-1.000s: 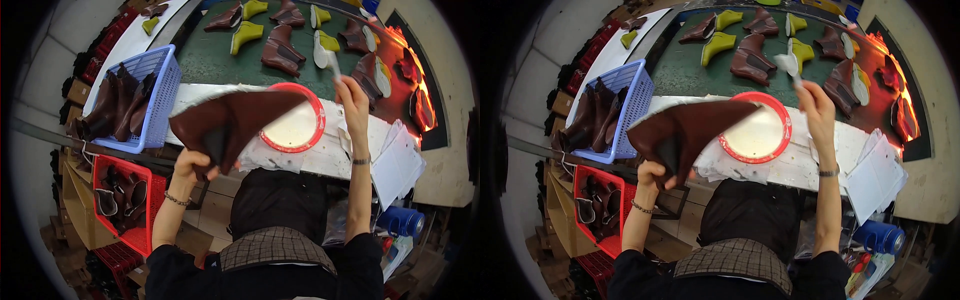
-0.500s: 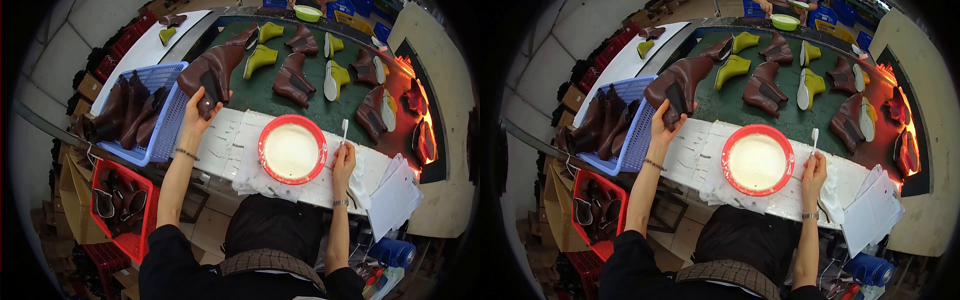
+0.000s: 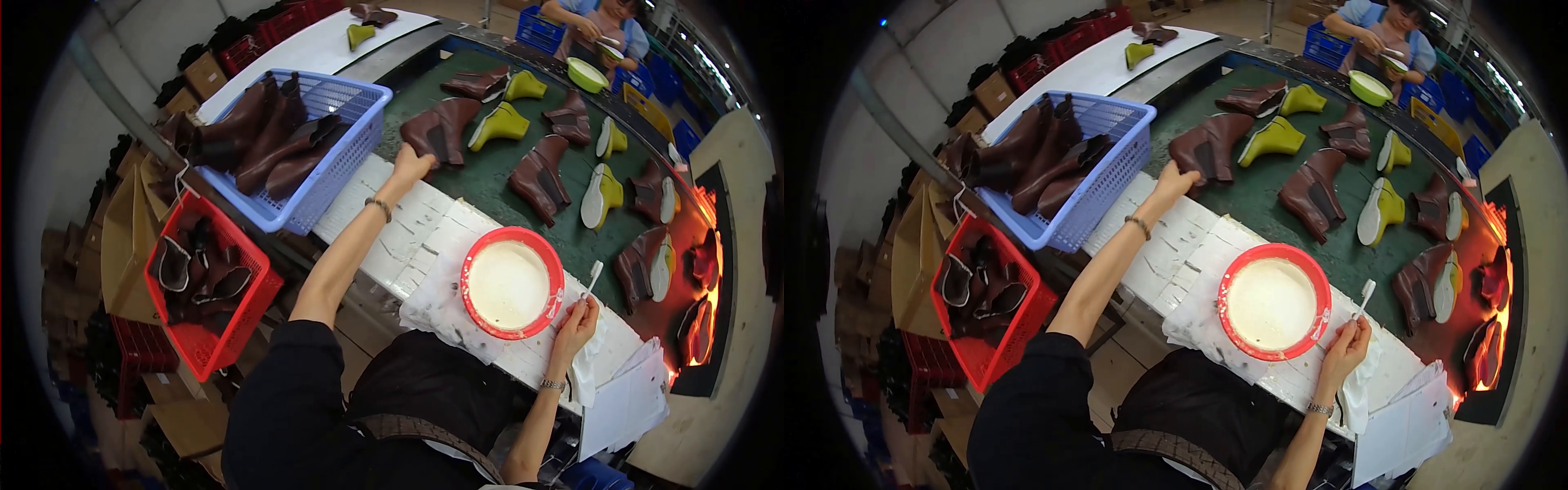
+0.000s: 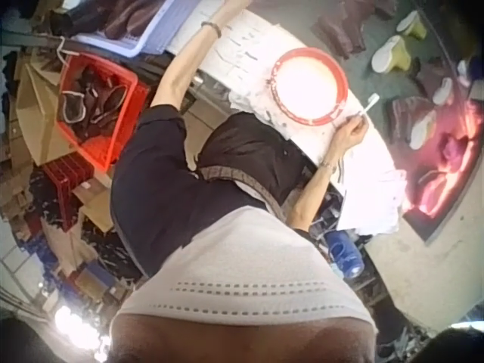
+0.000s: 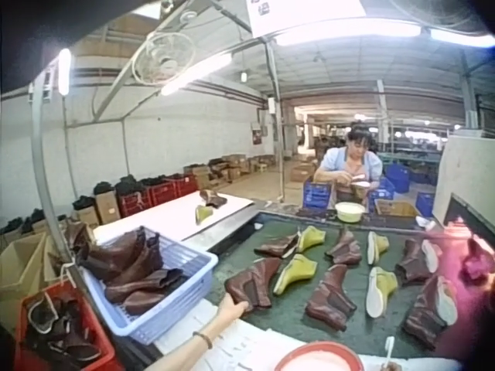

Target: Applying glue to the edges of leather boot uppers using a small brush and a bowl of adhesive.

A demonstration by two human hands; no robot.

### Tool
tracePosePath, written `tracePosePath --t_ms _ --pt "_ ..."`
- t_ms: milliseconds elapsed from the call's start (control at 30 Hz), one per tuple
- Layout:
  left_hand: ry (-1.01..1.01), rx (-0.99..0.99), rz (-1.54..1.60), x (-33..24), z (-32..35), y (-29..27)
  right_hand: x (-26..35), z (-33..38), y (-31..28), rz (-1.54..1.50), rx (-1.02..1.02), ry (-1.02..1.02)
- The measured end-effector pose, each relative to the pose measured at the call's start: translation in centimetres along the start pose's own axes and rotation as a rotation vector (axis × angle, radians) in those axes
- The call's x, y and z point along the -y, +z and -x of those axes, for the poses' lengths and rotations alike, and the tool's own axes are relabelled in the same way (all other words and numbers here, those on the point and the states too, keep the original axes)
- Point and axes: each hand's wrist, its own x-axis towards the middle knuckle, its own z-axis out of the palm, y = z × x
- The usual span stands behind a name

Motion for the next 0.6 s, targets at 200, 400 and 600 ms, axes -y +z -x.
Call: tracePosePath --t_ms 200,400,600 --pt "0.634 0.138 -0.065 -10.8 9.4 -12.4 0.0 0.1 -0.9 0.010 -0.040 -0.005" --pt "0.381 -0.071 -0.726 -5.9 0.1 -24.6 -0.4 -0.1 -0.9 0.038 -0.022 -0.038" --pt "0.291 0.051 -0.874 -1.2 -2.3 -27.1 -0.6 0.0 -0.8 -0.003 -0.013 -0.012"
